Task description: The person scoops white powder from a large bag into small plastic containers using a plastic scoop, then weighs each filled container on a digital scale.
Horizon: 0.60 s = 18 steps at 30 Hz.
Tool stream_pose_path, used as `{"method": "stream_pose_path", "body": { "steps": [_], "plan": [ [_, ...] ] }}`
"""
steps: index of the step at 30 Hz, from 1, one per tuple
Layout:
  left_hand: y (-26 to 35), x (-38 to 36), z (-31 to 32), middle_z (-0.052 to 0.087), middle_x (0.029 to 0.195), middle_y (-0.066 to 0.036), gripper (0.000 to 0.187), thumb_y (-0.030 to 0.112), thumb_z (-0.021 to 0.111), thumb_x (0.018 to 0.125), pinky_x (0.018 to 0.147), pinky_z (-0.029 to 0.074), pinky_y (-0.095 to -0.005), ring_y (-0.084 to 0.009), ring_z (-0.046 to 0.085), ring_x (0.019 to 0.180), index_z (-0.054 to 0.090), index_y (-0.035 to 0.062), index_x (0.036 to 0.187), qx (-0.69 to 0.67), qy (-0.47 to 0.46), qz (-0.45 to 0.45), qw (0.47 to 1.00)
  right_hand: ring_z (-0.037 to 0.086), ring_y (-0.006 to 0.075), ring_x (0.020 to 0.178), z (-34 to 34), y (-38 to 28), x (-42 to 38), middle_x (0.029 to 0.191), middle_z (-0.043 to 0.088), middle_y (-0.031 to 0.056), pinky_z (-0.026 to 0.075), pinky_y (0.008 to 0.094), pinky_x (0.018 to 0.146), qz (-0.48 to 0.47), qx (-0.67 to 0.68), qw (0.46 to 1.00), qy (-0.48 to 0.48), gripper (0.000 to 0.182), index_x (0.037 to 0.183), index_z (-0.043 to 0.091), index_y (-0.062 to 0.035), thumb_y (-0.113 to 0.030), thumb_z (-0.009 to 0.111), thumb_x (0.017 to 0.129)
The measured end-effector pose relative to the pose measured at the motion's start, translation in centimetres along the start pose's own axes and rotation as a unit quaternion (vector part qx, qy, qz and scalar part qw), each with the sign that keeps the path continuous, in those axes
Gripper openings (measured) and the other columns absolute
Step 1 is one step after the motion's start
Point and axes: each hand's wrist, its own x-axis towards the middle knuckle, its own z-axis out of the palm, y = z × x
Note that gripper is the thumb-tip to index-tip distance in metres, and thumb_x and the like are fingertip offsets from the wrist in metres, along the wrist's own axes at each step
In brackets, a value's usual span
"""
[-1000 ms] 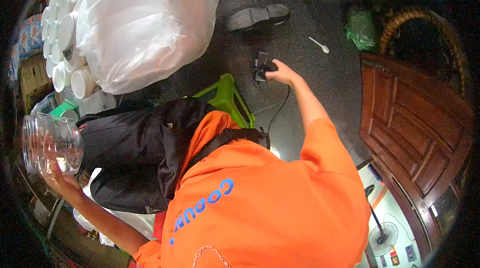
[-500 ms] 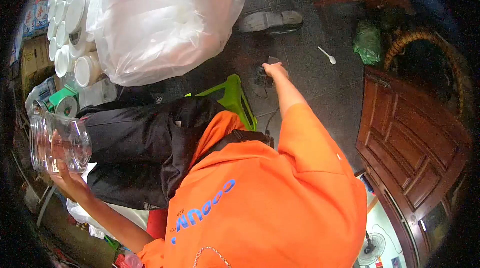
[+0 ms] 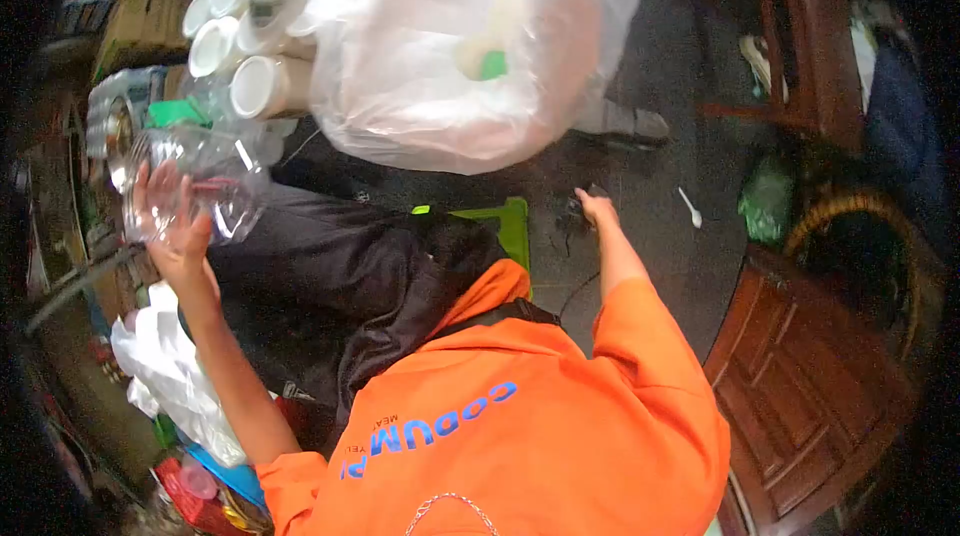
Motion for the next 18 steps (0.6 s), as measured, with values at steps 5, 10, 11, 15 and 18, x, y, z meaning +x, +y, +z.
{"method": "stream_pose_path", "body": {
  "steps": [5,10,11,15,18],
  "plan": [
    [1.7,-3.9,-2.6,0.044,0.154,-0.017,0.098,0.037,0.088,0.079,0.122,0.03,-0.0513,-0.0343,0.044,0.141,0.038,0.0031,0.156,0.129,0.122,0.062,0.982,0.067,0.0346,0.1,0.6,2.4,3.6,0.126,0.069,0.0147,0.053,0.051,0.076,0.002,0.069,0.997,-0.034,0.071,0.131,0.067,-0.0043,-0.057,0.074,0.084],
    [3.7,-27.5,-6.8,0.035,0.161,-0.023,0.103,0.069,0.06,0.088,0.123,0.021,-0.0573,-0.0464,0.037,0.144,0.033,0.0025,0.16,0.581,0.244,-0.11,0.769,0.064,0.0296,0.115,-0.6,1.3,4.5,0.129,0.067,0.0131,0.049,0.0508,0.088,0.033,0.036,0.992,-0.118,0.065,0.136,0.061,-0.0067,-0.051,0.071,0.089],
    [4.9,-30.6,-5.7,0.036,0.16,-0.023,0.099,0.061,0.069,0.087,0.122,0.025,-0.0563,-0.0444,0.038,0.143,0.034,0.0023,0.159,0.525,0.29,-0.181,0.779,0.065,0.0272,0.107,-0.4,1.9,4.9,0.124,0.067,0.0119,0.049,0.048,0.083,0.009,0.051,0.992,-0.118,0.058,0.132,0.062,-0.0099,-0.053,0.066,0.093],
    [2.7,-37.4,-2.7,0.046,0.147,-0.014,0.098,0.011,0.092,0.07,0.113,0.042,-0.045,-0.0268,0.05,0.133,0.036,0.0041,0.15,0.184,0.509,-0.253,0.802,0.064,0.0258,0.11,-3.4,-3.3,-1.9,0.127,0.067,0.0112,0.049,0.0456,0.087,-0.089,-0.126,0.97,-0.187,0.055,0.134,0.062,-0.0099,-0.049,0.062,0.096],
    [-4.8,-45.2,-0.2,0.045,0.146,-0.016,0.095,0.015,0.093,0.073,0.11,0.045,-0.0466,-0.0315,0.052,0.132,0.038,0.0011,0.149,0.165,0.57,-0.326,0.736,0.063,0.0244,0.114,-5.6,-5.2,-7.5,0.13,0.066,0.0105,0.048,0.0432,0.091,-0.154,-0.202,0.942,-0.219,0.051,0.135,0.061,-0.0098,-0.046,0.059,0.099]
  ]
}}
